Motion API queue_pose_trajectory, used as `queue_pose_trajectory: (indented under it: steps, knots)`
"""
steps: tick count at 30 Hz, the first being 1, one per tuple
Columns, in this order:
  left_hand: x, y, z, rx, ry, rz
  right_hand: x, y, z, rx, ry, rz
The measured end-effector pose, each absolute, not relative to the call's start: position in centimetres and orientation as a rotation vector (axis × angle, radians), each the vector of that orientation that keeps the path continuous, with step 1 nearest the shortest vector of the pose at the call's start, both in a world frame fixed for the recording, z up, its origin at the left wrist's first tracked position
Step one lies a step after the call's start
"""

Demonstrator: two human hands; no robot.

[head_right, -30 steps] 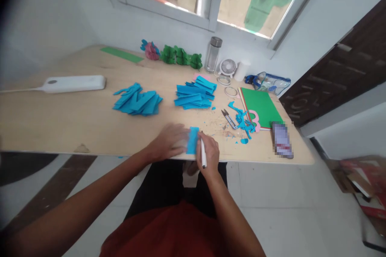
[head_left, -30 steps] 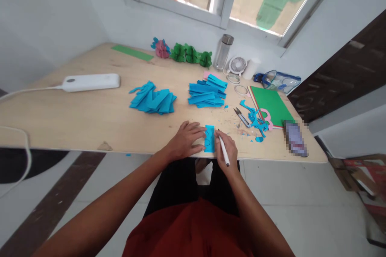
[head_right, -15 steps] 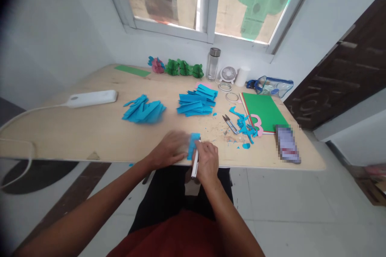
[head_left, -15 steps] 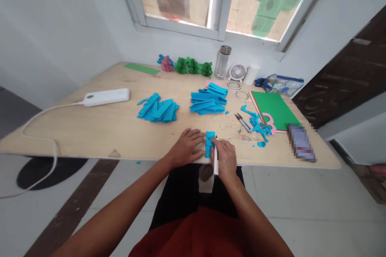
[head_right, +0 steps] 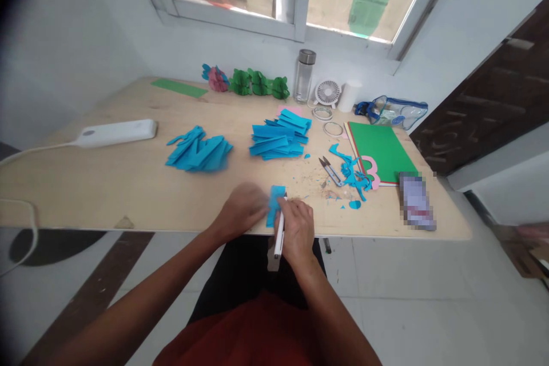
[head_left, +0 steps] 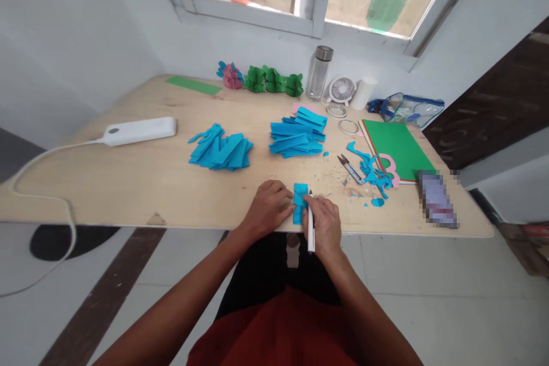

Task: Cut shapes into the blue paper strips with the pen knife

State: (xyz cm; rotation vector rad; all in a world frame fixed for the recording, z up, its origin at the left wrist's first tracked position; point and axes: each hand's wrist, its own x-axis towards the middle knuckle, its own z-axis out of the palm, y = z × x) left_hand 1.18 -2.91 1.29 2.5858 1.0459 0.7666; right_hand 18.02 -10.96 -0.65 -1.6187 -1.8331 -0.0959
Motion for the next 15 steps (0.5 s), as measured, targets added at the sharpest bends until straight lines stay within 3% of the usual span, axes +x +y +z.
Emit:
queue_pose_trajectory:
  steps: [15]
  knots:
    - [2.7, -3.3, 0.6, 2.452, 1.207, 0.813, 17.7, -11.0, 0.0, -1.623, -1.711, -0.030]
